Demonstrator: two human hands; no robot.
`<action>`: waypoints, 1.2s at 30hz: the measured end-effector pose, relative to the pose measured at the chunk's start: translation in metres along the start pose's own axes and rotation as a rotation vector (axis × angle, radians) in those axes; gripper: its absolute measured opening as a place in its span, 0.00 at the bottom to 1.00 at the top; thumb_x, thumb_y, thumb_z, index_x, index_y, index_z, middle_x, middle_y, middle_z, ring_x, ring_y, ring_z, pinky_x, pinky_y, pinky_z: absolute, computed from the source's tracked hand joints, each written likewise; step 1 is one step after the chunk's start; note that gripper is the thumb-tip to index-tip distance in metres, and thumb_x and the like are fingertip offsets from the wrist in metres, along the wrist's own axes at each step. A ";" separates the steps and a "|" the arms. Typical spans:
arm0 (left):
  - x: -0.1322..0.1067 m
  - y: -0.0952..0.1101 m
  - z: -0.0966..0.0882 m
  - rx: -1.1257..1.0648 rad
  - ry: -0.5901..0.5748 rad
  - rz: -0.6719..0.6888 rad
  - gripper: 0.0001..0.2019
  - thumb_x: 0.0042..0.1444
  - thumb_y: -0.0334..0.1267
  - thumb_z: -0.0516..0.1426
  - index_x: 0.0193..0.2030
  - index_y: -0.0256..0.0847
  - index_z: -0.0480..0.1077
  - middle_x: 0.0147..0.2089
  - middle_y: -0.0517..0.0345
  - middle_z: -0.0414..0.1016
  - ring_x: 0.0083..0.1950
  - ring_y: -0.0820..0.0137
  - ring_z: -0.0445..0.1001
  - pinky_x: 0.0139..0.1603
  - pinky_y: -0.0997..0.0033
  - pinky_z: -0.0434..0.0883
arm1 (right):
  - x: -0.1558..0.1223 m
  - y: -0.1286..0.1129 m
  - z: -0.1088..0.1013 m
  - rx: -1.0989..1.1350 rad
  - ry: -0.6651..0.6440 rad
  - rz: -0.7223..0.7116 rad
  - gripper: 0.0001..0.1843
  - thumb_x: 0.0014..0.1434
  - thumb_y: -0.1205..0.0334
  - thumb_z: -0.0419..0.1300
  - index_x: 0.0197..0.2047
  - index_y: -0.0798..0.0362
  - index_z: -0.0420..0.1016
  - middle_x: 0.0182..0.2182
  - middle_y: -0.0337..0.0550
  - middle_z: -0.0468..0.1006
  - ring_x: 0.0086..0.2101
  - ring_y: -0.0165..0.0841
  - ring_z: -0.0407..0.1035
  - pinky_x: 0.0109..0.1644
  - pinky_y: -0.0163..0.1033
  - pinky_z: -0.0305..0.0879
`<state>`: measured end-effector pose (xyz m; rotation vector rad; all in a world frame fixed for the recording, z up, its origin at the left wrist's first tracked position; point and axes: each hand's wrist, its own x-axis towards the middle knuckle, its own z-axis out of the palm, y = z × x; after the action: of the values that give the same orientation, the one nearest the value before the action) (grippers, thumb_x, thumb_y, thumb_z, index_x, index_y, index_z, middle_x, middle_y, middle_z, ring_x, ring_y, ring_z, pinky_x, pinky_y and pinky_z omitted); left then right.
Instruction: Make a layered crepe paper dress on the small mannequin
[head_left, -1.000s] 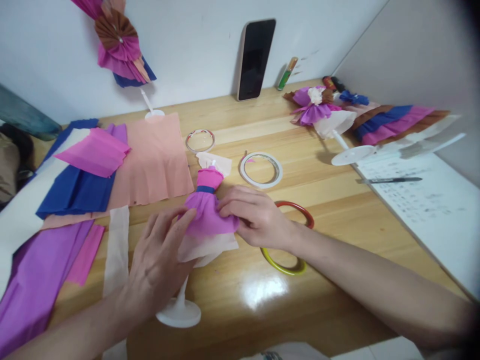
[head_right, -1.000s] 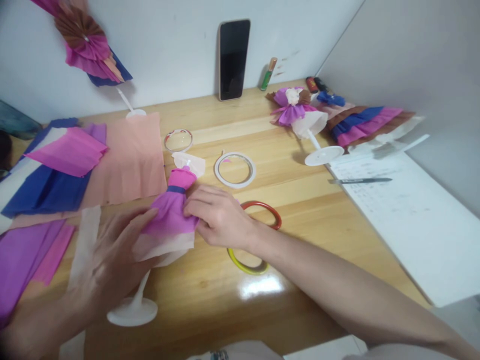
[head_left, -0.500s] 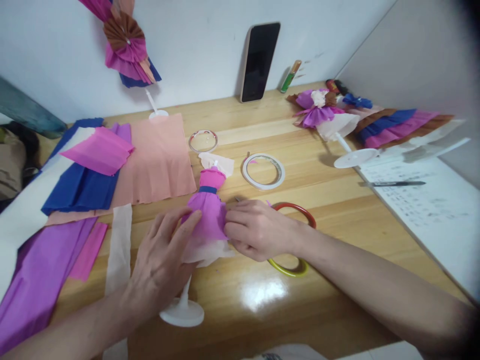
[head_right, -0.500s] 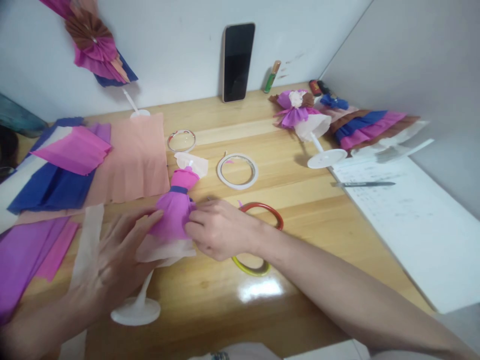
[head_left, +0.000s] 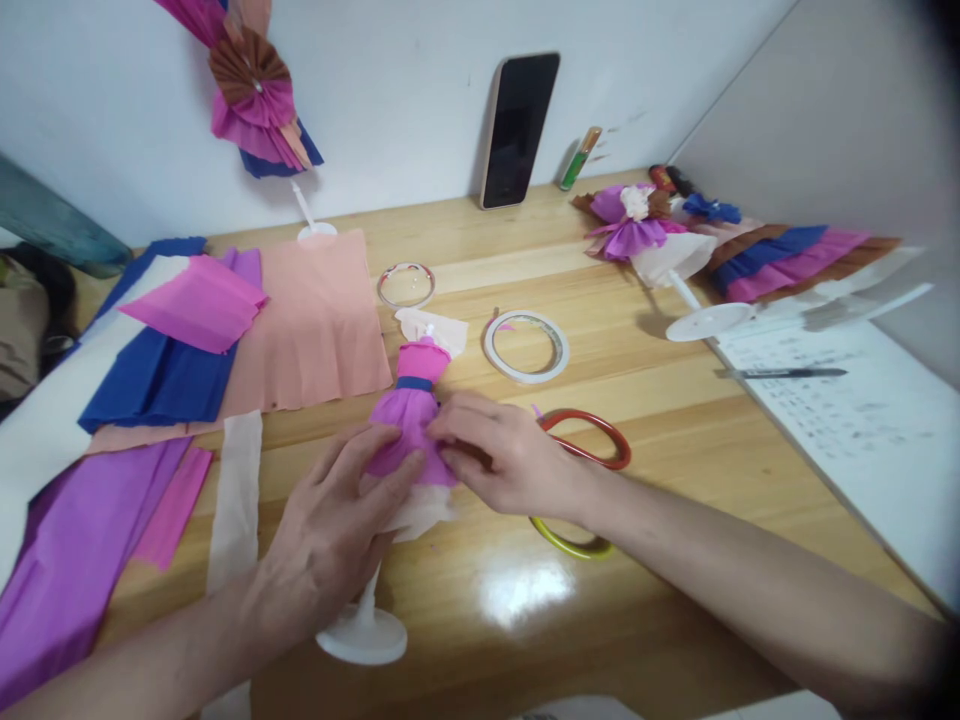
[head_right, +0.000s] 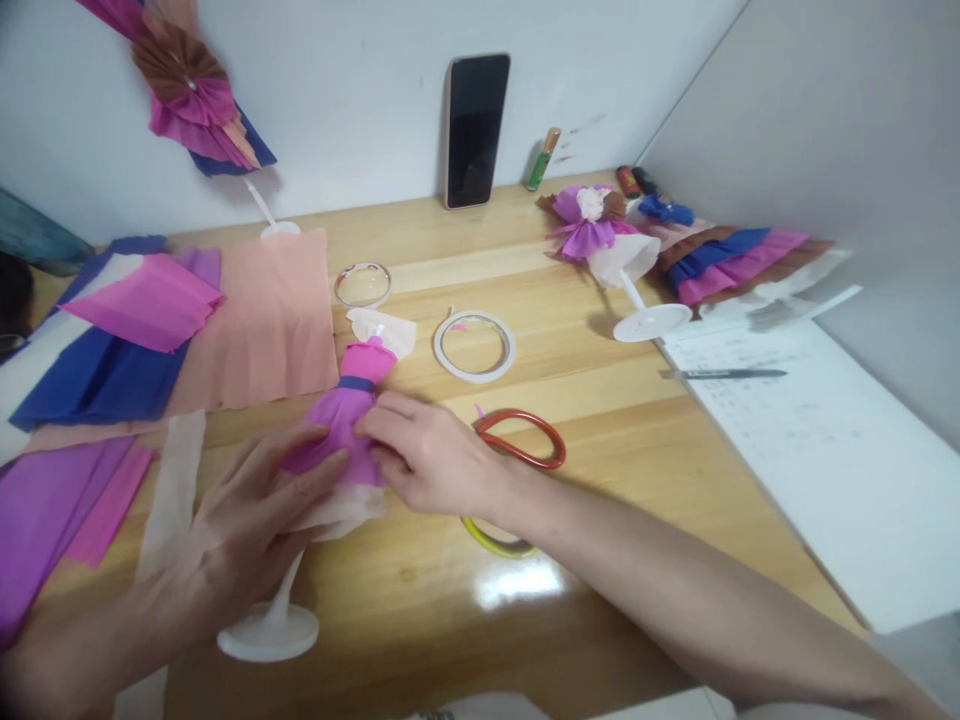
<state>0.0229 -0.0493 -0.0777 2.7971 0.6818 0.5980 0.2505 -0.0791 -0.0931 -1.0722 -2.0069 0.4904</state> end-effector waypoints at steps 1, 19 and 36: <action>0.000 0.000 0.000 -0.007 0.007 0.008 0.24 0.56 0.22 0.52 0.59 0.42 0.65 0.57 0.44 0.66 0.56 0.58 0.68 0.49 0.55 0.76 | -0.001 0.000 0.001 -0.024 -0.041 -0.012 0.13 0.55 0.77 0.50 0.39 0.55 0.70 0.31 0.43 0.73 0.33 0.31 0.67 0.34 0.35 0.66; -0.004 -0.017 -0.019 -0.429 0.265 -0.375 0.13 0.66 0.37 0.49 0.48 0.43 0.74 0.46 0.53 0.75 0.46 0.66 0.75 0.45 0.64 0.75 | 0.001 0.002 -0.002 -0.128 -0.139 -0.172 0.13 0.67 0.64 0.50 0.47 0.58 0.74 0.29 0.43 0.77 0.27 0.30 0.67 0.30 0.35 0.63; -0.006 -0.034 -0.010 -0.488 -0.007 -0.459 0.09 0.60 0.33 0.56 0.44 0.42 0.76 0.41 0.54 0.79 0.39 0.70 0.78 0.35 0.72 0.75 | -0.001 -0.038 0.009 -0.343 0.113 -0.234 0.08 0.61 0.65 0.57 0.30 0.55 0.74 0.21 0.40 0.70 0.23 0.31 0.60 0.27 0.39 0.56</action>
<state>0.0000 -0.0216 -0.0806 2.1024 0.9819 0.5656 0.2242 -0.1014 -0.0745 -1.0189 -2.1265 -0.0392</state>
